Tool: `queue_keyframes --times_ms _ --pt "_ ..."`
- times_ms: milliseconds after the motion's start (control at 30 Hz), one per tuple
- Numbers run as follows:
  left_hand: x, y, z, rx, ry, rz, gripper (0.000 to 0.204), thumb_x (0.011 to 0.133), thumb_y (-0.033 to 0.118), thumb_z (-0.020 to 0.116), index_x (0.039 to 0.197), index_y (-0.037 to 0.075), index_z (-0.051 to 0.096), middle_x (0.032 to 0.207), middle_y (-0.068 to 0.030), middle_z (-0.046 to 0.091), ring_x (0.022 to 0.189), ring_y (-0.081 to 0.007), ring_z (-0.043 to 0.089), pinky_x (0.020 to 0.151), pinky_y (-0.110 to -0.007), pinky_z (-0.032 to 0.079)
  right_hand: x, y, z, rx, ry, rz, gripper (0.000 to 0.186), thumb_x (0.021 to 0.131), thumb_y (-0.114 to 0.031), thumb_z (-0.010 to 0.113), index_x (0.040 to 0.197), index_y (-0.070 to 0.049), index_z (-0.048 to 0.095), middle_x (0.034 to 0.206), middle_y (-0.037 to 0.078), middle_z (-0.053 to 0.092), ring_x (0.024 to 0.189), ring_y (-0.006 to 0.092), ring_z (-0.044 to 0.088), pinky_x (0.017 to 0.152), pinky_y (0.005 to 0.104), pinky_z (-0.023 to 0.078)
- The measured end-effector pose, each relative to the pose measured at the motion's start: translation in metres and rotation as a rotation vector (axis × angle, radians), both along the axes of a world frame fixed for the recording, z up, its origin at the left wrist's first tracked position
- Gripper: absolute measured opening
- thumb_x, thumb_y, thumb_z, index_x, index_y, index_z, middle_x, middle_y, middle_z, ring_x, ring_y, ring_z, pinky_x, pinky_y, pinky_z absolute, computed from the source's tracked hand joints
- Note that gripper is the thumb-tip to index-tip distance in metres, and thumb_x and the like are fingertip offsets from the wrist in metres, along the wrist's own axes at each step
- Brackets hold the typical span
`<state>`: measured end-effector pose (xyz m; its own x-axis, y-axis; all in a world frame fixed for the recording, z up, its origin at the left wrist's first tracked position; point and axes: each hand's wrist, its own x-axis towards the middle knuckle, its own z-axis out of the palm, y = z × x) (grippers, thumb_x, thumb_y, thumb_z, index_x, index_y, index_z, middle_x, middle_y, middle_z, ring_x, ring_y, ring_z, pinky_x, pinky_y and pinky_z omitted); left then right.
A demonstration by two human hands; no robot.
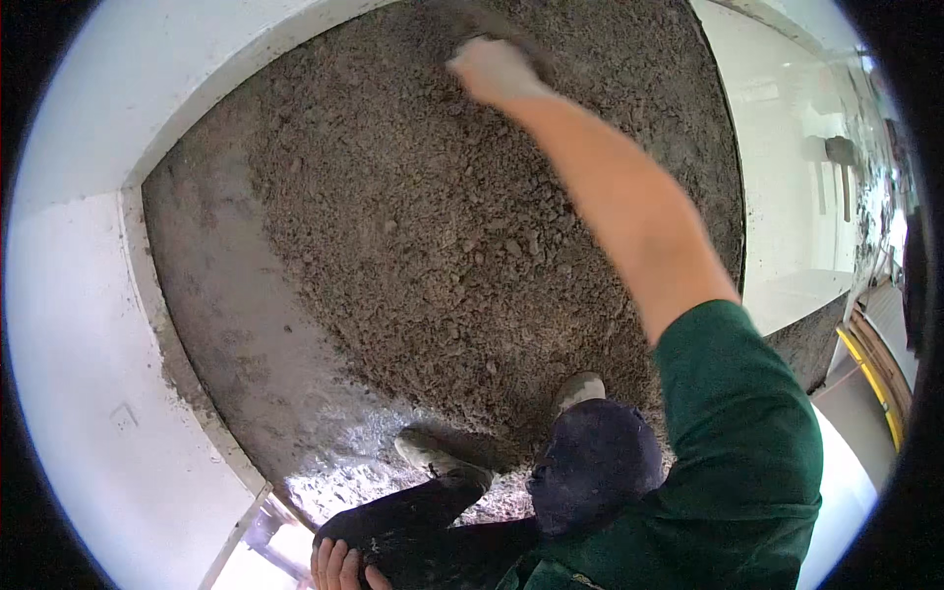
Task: Leveling a cement and sand mixture on the floor using a trowel.
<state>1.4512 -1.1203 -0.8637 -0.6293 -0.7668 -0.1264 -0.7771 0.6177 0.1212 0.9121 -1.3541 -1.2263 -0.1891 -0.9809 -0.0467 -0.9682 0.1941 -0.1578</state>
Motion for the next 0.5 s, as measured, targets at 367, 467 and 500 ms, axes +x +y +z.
queue_keyframes --times_ms 367,467,500 --pt "0.034 -0.036 -0.015 0.030 0.133 -0.105 0.029 0.096 0.020 0.056 0.099 -0.006 0.070 0.106 -0.0234 0.071 0.104 -0.0446 0.068 0.095 -0.058 0.054 0.197 -0.093 0.044 0.003 -0.640 -0.077 0.027 0.094 -0.019 0.051 0.100 -0.003 0.072 0.096 0.020 0.072 0.082 0.0308 0.074 0.077 0.0461 0.060" --pt "0.055 -0.027 -0.008 0.023 0.132 -0.064 0.029 0.096 0.020 0.057 0.100 -0.006 0.070 0.106 -0.0232 0.072 0.103 -0.0442 0.068 0.096 -0.058 0.053 0.123 -0.111 0.022 0.124 -0.519 -0.138 0.022 0.094 -0.020 0.053 0.099 -0.004 0.067 0.087 0.016 0.071 0.073 0.0289 0.072 0.072 0.0439 0.059" --pt "0.066 -0.023 -0.005 0.015 0.132 -0.070 0.029 0.096 0.020 0.057 0.100 -0.006 0.070 0.108 -0.0232 0.071 0.105 -0.0442 0.068 0.097 -0.058 0.053 0.083 -0.101 0.003 -0.112 -0.074 0.002 0.018 0.088 -0.017 0.062 0.102 -0.006 0.062 0.093 0.012 0.070 0.084 0.0262 0.072 0.068 0.0414 0.058"
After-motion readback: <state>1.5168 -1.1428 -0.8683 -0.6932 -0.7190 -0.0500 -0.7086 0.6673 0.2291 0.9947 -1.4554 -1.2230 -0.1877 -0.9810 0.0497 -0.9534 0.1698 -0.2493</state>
